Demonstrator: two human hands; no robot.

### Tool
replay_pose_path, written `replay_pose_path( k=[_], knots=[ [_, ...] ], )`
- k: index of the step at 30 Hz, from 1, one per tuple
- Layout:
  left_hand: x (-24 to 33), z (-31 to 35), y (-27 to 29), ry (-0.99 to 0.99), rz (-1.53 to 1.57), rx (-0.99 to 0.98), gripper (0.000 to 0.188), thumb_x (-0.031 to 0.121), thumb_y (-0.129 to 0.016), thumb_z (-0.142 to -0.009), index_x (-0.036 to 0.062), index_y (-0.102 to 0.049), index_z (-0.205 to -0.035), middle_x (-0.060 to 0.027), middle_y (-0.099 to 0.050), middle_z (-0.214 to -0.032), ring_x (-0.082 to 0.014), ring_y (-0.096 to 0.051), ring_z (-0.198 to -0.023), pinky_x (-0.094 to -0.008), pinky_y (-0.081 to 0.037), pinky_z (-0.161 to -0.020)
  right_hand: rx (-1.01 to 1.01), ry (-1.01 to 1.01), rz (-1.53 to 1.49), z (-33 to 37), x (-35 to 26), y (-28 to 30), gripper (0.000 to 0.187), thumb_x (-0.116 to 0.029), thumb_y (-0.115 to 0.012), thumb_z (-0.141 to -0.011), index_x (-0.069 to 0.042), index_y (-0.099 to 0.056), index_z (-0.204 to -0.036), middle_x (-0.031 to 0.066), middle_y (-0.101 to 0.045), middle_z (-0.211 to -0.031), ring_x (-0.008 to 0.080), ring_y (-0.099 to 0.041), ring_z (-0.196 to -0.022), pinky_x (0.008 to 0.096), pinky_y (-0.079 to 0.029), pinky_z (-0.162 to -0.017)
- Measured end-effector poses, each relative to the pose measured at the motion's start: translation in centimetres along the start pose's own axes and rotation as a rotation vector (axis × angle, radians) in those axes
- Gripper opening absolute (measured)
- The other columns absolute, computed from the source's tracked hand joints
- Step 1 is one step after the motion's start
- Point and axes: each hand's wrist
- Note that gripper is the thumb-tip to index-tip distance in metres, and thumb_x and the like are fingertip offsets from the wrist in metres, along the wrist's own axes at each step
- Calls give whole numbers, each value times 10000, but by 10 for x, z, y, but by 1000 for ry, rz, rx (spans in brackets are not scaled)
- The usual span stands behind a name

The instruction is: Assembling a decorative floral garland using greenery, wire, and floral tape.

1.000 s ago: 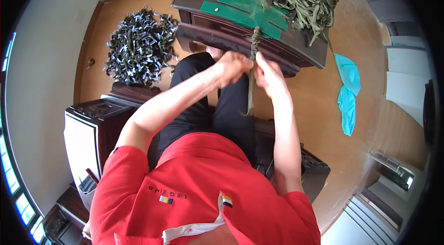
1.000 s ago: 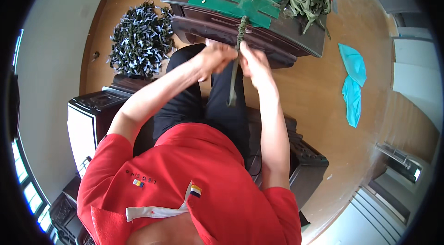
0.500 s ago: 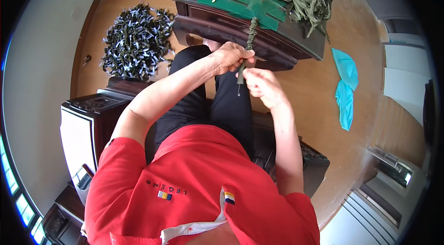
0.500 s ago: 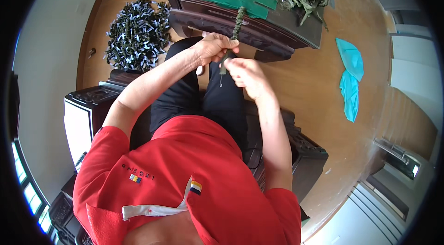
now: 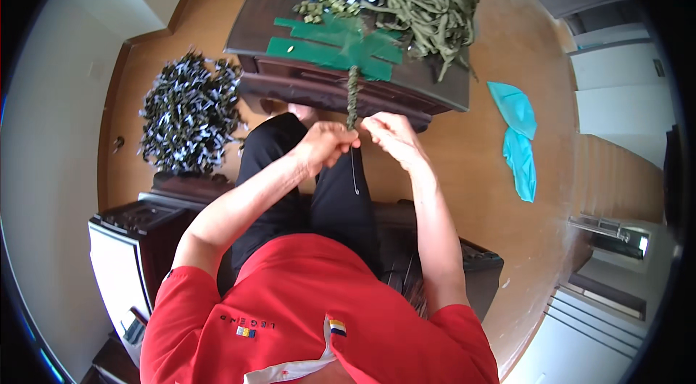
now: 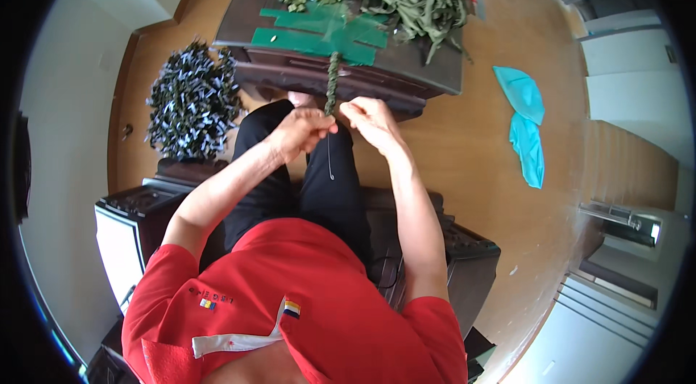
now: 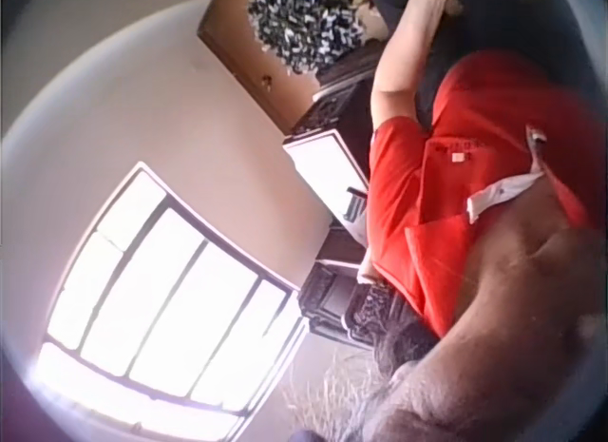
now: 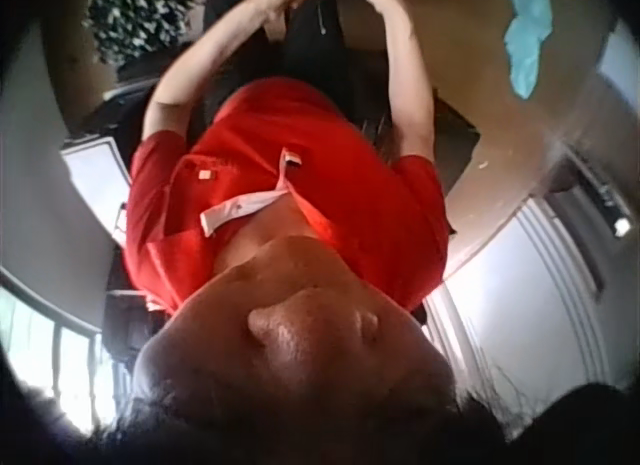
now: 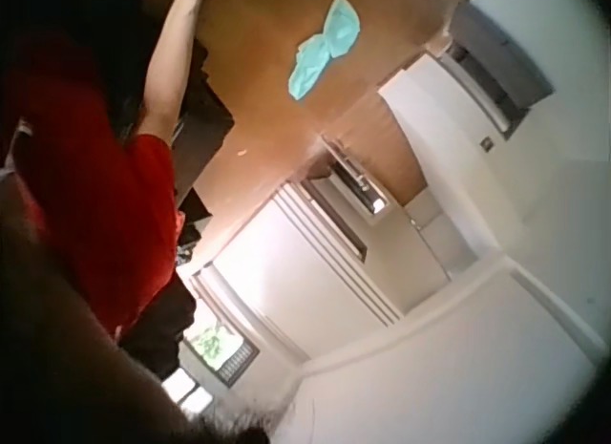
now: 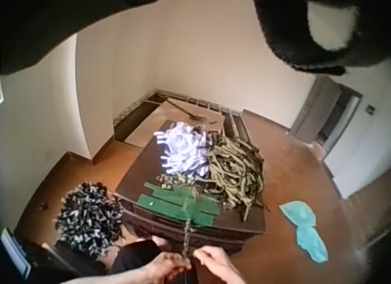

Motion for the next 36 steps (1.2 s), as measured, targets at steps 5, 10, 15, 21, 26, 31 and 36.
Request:
replay_pose_path(
  k=[5, 10, 15, 21, 26, 31, 36],
  knots=[
    [9, -6, 15, 30, 36, 11, 145, 176, -633, -870, 68, -631, -774, 43, -488, -613, 3, -279, -406, -155, -159, -357, 645, 230, 295, -51, -4, 79, 119, -146, -640, -815, -38, -638, -864, 31, -611, -726, 144, -533, -639, 269, -443, -619],
    [10, -3, 24, 52, 30, 19, 147, 186, -638, -872, 68, -644, -784, 45, -490, -605, 2, -296, -412, -152, -180, -369, 832, 382, 583, -99, -20, 84, 71, -127, -633, -807, -66, -605, -828, 63, -610, -730, 228, -560, -617, 338, -455, -593],
    [7, -10, 35, 70, 59, -22, 160, 203, -643, -854, 67, -642, -770, 32, -497, -619, -13, -316, -426, -154, -195, -375, 518, 708, 795, -170, -93, 33, 16, -113, -599, -822, -105, -592, -834, 57, -577, -785, 271, -561, -651, 375, -452, -607],
    [7, -8, 38, 64, 27, -45, 182, 226, -645, -832, 66, -635, -744, 25, -509, -634, -23, -333, -452, -157, -202, -382, 464, 966, 1008, -276, -135, -1, 69, -119, -615, -806, -136, -635, -870, 55, -556, -800, 270, -555, -691, 384, -456, -625],
    [8, -4, 48, 69, 3, -68, 193, 233, -639, -834, 70, -634, -731, 26, -509, -638, -29, -340, -464, -163, -208, -387, 379, 736, 935, -321, -135, -19, 147, -119, -634, -786, -177, -669, -916, 48, -564, -817, 266, -568, -728, 371, -463, -639],
    [1, 0, 46, 67, 21, -99, 180, 248, -665, -852, 81, -648, -787, 36, -510, -630, -8, -336, -462, -153, -204, -394, 364, 645, 322, -322, -156, -12, 141, -118, -632, -821, -74, -659, -952, 43, -655, -832, 176, -608, -773, 277, -472, -722],
    [-7, 10, 27, 121, 22, -93, 157, 238, -659, -852, 90, -643, -803, 34, -522, -649, -9, -345, -470, -153, -206, -397, 357, 842, -118, -241, -207, 35, 132, -70, -585, -885, -20, -577, -1006, 96, -688, -892, 133, -609, -812, 253, -472, -764]
  ],
)
Point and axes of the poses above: each hand's wrist, its own z-axis away from the middle knuckle, its own y-axis out of the back of the hand, x = y × z
